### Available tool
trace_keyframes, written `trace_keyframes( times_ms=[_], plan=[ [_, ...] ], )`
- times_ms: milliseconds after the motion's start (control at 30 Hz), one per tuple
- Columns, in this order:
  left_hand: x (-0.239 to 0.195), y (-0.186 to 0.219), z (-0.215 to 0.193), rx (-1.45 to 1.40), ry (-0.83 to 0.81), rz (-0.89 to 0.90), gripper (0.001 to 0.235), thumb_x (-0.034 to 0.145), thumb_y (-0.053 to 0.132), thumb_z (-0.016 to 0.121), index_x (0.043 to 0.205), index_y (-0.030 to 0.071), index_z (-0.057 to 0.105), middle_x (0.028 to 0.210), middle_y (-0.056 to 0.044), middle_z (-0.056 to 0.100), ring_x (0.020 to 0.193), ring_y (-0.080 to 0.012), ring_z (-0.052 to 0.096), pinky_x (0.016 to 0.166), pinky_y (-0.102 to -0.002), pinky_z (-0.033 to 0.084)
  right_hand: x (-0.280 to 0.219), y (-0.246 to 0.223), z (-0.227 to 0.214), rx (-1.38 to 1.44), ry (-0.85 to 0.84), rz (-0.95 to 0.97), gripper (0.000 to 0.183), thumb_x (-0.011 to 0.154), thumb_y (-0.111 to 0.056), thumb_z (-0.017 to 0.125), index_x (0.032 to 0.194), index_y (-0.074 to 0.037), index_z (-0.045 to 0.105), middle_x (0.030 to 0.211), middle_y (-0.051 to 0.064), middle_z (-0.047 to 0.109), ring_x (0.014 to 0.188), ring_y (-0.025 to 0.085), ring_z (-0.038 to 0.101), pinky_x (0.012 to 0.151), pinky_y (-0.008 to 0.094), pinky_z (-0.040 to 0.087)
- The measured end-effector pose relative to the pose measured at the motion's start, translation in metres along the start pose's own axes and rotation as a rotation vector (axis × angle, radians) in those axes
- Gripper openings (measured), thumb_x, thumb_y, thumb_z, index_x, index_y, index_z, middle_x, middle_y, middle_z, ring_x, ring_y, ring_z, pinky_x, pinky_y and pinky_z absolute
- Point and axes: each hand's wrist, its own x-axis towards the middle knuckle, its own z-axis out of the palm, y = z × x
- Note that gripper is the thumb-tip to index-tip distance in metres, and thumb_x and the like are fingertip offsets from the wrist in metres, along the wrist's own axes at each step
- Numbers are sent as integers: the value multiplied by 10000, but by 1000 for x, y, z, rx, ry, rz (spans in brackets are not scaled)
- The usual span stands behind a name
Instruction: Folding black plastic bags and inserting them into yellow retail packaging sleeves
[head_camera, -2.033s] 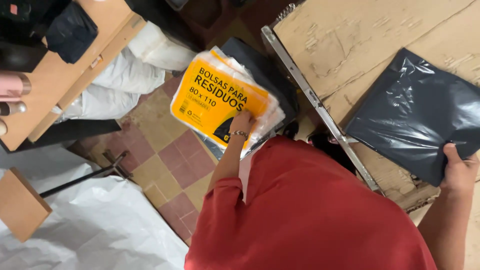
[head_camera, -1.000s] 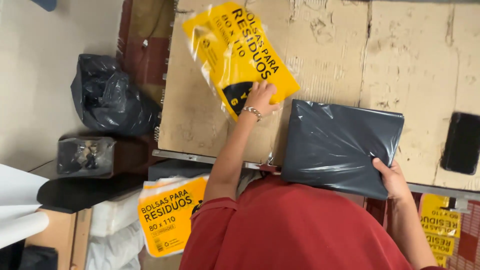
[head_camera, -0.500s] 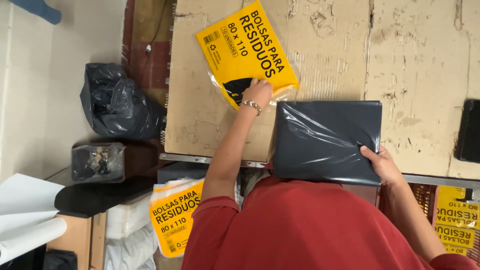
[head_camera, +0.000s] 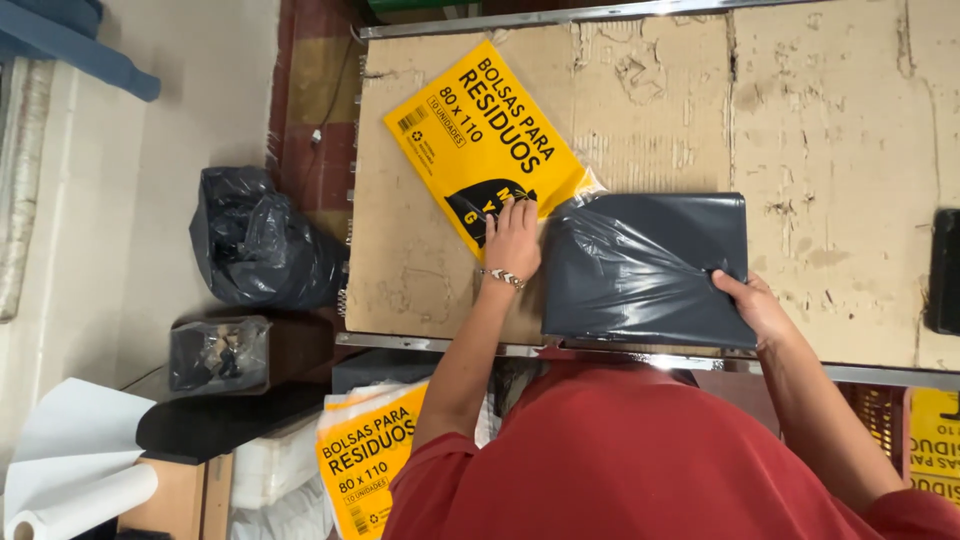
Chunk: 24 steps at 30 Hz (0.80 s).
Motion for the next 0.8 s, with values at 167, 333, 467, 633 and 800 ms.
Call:
trace_keyframes(
  times_ms=[167, 333, 467, 633, 800],
  plan=[
    [2, -2, 21, -42, 54, -128, 467, 1008, 44, 501, 1471, 81, 448, 1378, -116, 588, 1443, -286, 457, 1185, -566, 376, 17, 1, 18, 125, -90, -206, 263, 939, -200, 767, 1128, -57, 654, 848, 166, 706, 711, 274, 755, 575, 394, 637],
    [0, -4, 43, 115, 243, -188, 354, 1049, 62, 435, 1390, 110, 512, 1327, -62, 652, 1374, -233, 537, 1099, -535, 484, 3, -25, 33, 115, -130, -185, 242, 930, -187, 764, 1077, -32, 652, 792, 163, 701, 650, 260, 747, 517, 365, 614],
    [8, -10, 56, 194, 328, -239, 177, 1052, 100, 491, 1202, 151, 570, 1188, -13, 707, 1274, -206, 624, 1056, -505, 529, 3, -37, 32, 97, -179, -176, 248, 903, -152, 769, 1067, -13, 645, 773, 165, 695, 630, 271, 744, 494, 367, 608],
    [4, -12, 25, -7, 209, -284, 166, 1005, 71, 568, 1164, 110, 545, 1200, -68, 685, 1312, -260, 594, 1087, -520, 507, 25, -24, 22, 62, -155, -200, 276, 928, -185, 765, 1106, -14, 641, 799, 164, 689, 661, 271, 744, 521, 379, 612],
    [-26, -15, 1, -54, 7, -427, 315, 955, 110, 607, 1259, 165, 546, 1269, -30, 598, 1354, -257, 499, 969, -480, 576, 30, -22, 60, -231, 81, -340, 548, 962, -359, 796, 1347, 3, 649, 1157, 286, 663, 1098, 399, 648, 895, 558, 516]
  ],
)
